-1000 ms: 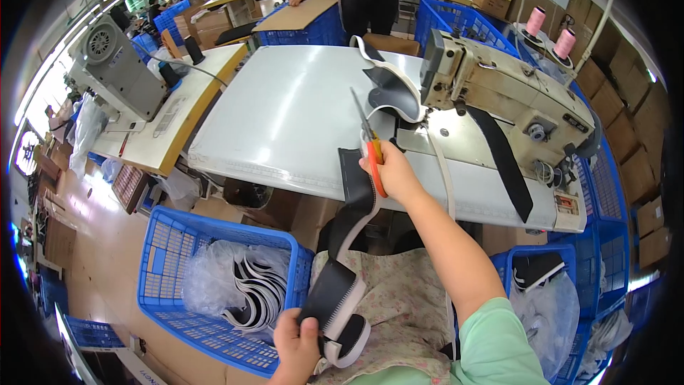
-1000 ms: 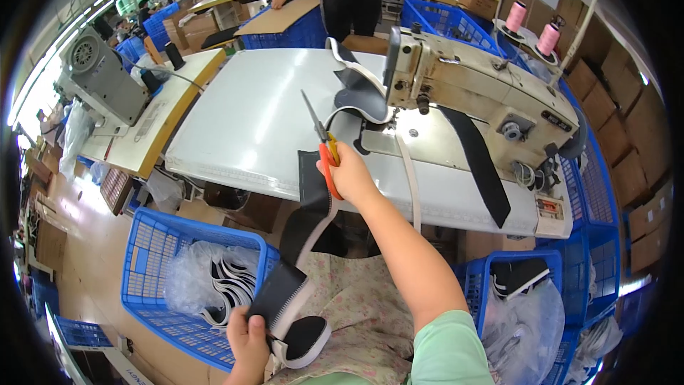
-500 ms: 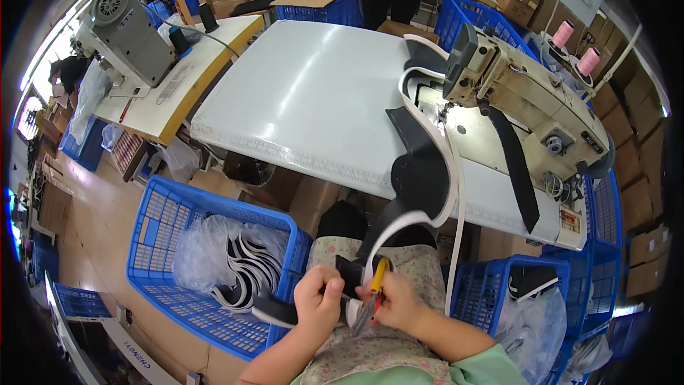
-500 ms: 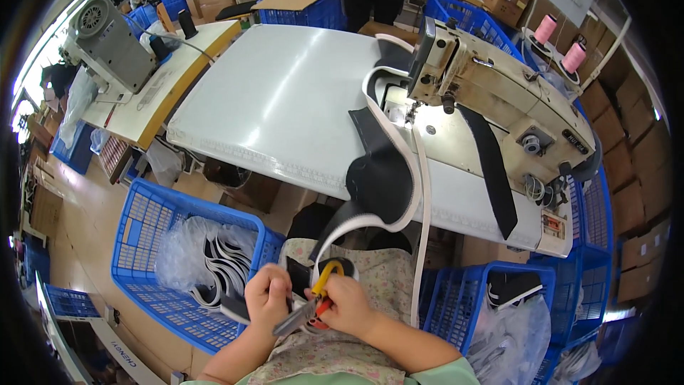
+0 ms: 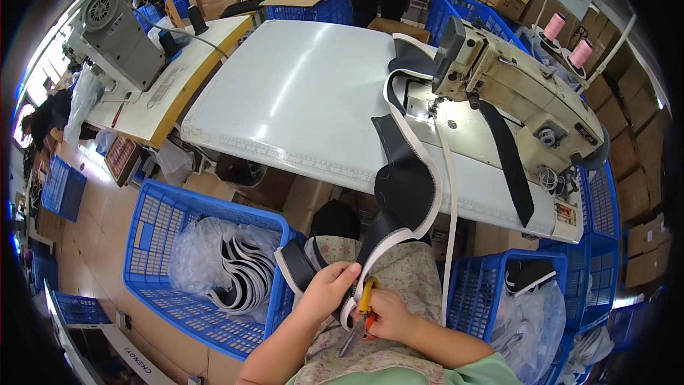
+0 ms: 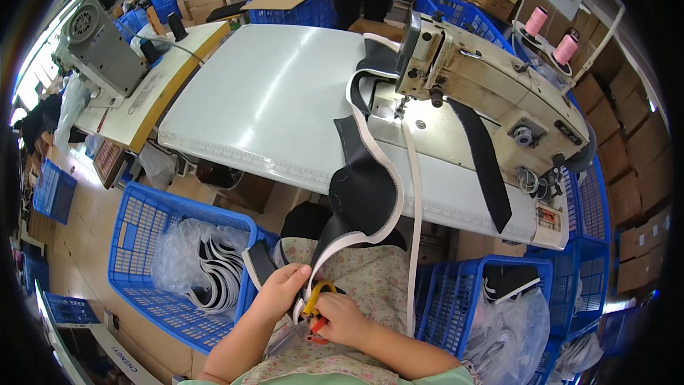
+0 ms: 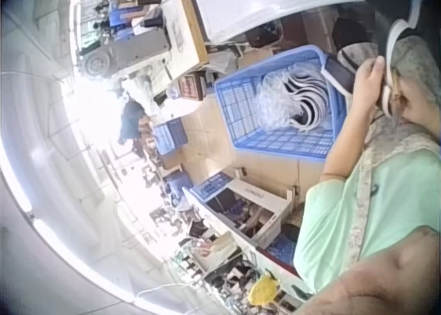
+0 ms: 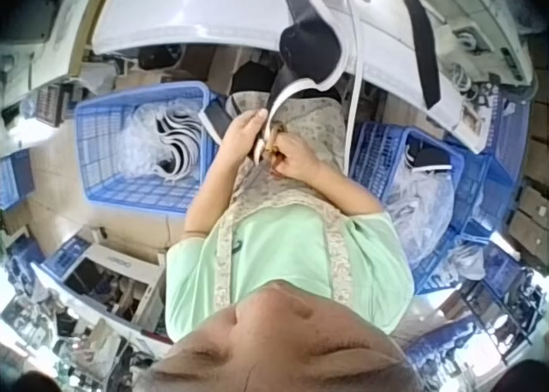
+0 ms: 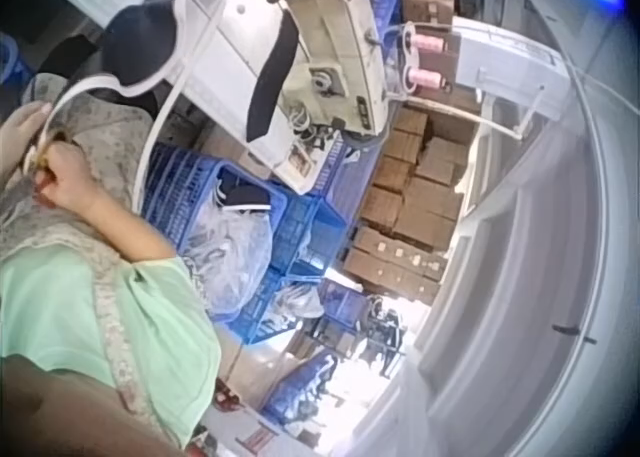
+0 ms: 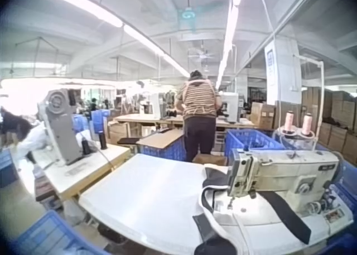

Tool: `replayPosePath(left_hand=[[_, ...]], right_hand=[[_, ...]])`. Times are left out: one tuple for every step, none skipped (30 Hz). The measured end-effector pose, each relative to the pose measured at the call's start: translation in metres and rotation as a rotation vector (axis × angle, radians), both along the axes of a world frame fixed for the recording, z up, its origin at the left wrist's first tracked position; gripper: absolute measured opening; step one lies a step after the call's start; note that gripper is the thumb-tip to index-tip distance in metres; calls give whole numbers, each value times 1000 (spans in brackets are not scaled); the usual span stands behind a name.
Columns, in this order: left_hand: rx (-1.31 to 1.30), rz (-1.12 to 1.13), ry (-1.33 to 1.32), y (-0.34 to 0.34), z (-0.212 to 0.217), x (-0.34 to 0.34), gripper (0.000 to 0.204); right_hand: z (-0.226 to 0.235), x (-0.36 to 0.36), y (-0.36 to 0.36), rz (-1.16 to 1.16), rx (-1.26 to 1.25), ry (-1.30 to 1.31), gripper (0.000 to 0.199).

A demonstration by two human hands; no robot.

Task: Trimming excess material from shoe components using scissors.

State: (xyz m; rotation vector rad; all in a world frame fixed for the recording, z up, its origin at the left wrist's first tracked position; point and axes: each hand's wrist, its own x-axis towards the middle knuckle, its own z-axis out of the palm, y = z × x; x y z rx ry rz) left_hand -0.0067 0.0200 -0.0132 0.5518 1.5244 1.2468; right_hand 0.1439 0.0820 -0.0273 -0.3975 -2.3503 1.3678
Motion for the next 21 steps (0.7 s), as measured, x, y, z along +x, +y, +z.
replayPosePath(left_hand=[[25, 41, -27, -1, -3, 0, 23], [46, 86, -53, -4, -5, 0, 22], [97, 226, -49, -5, -3, 2, 25], [114, 219, 97, -8, -9, -2, 25], [126, 233, 168, -11, -2, -2, 25], [137, 249, 240, -13, 9, -2, 25], [141, 213, 409, -15, 16, -2, 23], [141, 206, 401, -16, 23, 1, 23], [153, 179, 493, -17, 30, 4, 23], [166, 153, 585, -16, 32, 6, 22], [196, 139, 656, -17, 32, 8, 21], [196, 134, 649, -16, 31, 11, 21], [213, 120, 714, -16, 30, 13, 21], [230, 108, 781, -15, 28, 15, 21], [268, 104, 822, -13, 26, 16, 19], [268, 102, 819, -13, 25, 17, 19], [274, 95, 851, -13, 24, 18, 18], [279, 88, 884, -13, 23, 18, 17], [279, 87, 885, -13, 23, 18, 17], [294, 92, 907, -13, 23, 18, 17], [309, 97, 929, -13, 23, 18, 17]], right_hand=[[3, 4, 1, 15, -6, -48, 23], [7, 9, 4, 20, -12, -47, 23], [15, 17, 11, 42, -85, -65, 25], [25, 26, 20, 64, -157, -83, 34], [46, 35, 30, 68, -147, -208, 40], [63, 43, 41, 78, -137, -332, 47], [70, 56, 53, 127, -106, -456, 49], [74, 68, 62, 174, -76, -578, 51], [79, 75, 65, 171, -24, -571, 55], [82, 80, 69, 164, -27, -579, 55], [85, 83, 71, 209, -27, -687, 57], [87, 85, 72, 254, -27, -794, 60], [87, 86, 71, 256, -52, -796, 63], [87, 85, 70, 253, -55, -800, 63], [87, 83, 68, 255, -63, -825, 63], [88, 81, 67, 257, -71, -850, 64], [88, 78, 67, 256, -73, -850, 64], [90, 75, 67, 258, -65, -860, 64], [91, 73, 67, 260, -57, -869, 65], [92, 72, 66, 260, -58, -868, 65], [92, 71, 66, 253, -65, -886, 65]])
